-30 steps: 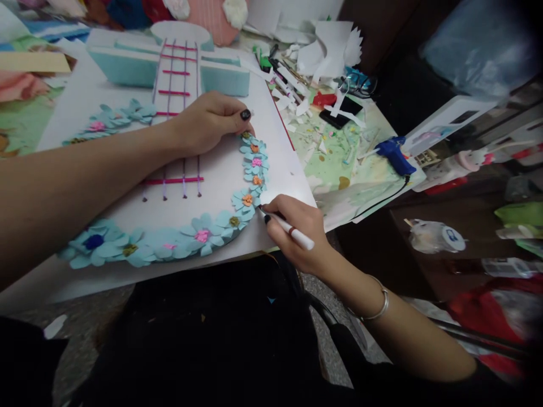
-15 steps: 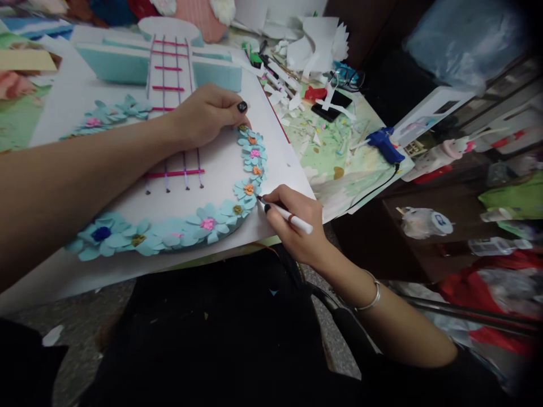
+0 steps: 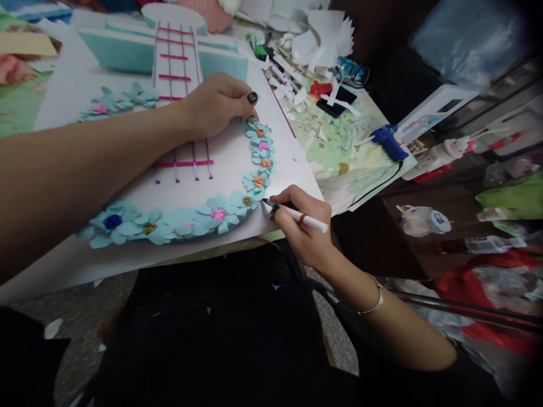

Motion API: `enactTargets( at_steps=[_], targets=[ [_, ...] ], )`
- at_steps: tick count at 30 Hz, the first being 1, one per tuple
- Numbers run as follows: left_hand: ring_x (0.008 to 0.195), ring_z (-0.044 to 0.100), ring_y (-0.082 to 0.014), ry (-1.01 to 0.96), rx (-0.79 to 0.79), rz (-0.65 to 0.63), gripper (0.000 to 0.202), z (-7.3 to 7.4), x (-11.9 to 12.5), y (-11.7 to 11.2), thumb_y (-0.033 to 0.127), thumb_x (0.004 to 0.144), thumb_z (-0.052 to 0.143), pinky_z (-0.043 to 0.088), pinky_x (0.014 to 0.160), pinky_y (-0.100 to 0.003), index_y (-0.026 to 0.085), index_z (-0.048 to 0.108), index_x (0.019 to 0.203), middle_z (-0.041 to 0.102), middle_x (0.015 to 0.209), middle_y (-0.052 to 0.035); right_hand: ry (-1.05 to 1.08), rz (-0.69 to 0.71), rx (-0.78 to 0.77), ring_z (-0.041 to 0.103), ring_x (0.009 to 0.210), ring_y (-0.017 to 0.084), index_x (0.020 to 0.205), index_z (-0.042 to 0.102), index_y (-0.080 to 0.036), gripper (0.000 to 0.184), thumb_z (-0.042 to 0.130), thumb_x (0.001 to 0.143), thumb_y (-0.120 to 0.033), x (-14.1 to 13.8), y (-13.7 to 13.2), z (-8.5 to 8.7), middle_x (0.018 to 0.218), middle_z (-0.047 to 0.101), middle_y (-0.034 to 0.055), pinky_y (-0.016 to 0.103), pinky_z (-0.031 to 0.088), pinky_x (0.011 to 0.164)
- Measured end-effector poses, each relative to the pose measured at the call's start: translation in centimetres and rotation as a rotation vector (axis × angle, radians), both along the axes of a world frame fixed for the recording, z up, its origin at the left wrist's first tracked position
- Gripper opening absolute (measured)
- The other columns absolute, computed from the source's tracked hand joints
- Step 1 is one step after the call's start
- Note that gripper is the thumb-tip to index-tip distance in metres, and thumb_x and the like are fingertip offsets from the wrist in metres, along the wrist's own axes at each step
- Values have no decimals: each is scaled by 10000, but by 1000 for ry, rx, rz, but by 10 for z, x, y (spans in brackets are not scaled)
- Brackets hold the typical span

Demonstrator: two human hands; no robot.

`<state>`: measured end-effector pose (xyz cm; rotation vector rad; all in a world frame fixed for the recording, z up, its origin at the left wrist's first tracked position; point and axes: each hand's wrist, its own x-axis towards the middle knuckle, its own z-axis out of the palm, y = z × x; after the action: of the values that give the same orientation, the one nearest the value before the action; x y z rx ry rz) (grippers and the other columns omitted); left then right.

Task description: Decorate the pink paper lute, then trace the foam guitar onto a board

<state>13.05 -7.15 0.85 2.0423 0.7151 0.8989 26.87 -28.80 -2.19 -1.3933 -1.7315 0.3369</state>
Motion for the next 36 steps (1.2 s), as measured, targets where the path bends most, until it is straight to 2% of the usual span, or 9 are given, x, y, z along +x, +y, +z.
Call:
enactTargets(
  at_steps=[5, 9, 16, 25, 28, 31, 36],
  targets=[
    [631, 479, -124, 27, 20, -11, 260, -2, 1, 3, 171, 802, 542, 331, 633, -270, 150, 596, 548, 607, 608, -24, -78, 50, 3, 579, 656, 104, 793, 589, -161, 139, 452, 803, -180, -6, -7, 4, 734, 658, 13, 238, 440, 621],
    [634, 480, -126, 28, 27, -3, 232, -3, 1, 4, 159, 801, 543, 344, 648, -271, 144, 634, 588, 608, 610, -23, -109, 131, -5, 609, 686, 103, 818, 601, -146, 162, 439, 819, -161, -11, -17, 9, 775, 682, 32, 232, 458, 629],
    [619, 461, -120, 57, 36, 5, 195, -3, 1, 5, 153, 799, 563, 326, 627, -273, 143, 694, 655, 598, 597, -5, -15, -8, 9, 569, 633, 83, 807, 613, -134, 122, 492, 809, -151, -10, -17, 2, 712, 645, 11, 220, 440, 603],
    [626, 470, -123, 65, 74, -7, 190, -1, 1, 3, 174, 742, 559, 336, 628, -266, 155, 578, 554, 548, 591, -9, -85, 104, 1, 578, 639, 99, 822, 604, -128, 147, 459, 816, -148, -24, -24, 8, 736, 655, 35, 241, 445, 591],
    [645, 495, -142, 62, 90, -21, 197, -2, 0, 2, 207, 717, 543, 350, 641, -277, 168, 515, 526, 558, 603, -28, 32, 111, -70, 539, 576, 81, 808, 617, -139, 123, 495, 792, -145, -26, -24, 10, 673, 630, 3, 228, 418, 544],
    [642, 496, -154, 61, 103, -21, 183, -4, 0, 4, 236, 701, 535, 355, 646, -290, 171, 513, 532, 556, 605, -39, 253, 30, -107, 499, 540, 71, 727, 599, -162, 40, 575, 758, -157, -20, -18, 8, 614, 589, -30, 214, 387, 502],
    [640, 471, -151, 74, 129, -8, 192, -4, 0, 4, 284, 694, 544, 328, 643, -295, 162, 545, 547, 541, 606, -39, 483, -31, -151, 515, 558, 73, 728, 572, -171, 108, 632, 795, -231, -3, -5, -2, 629, 589, -31, 218, 397, 512]
  ],
)
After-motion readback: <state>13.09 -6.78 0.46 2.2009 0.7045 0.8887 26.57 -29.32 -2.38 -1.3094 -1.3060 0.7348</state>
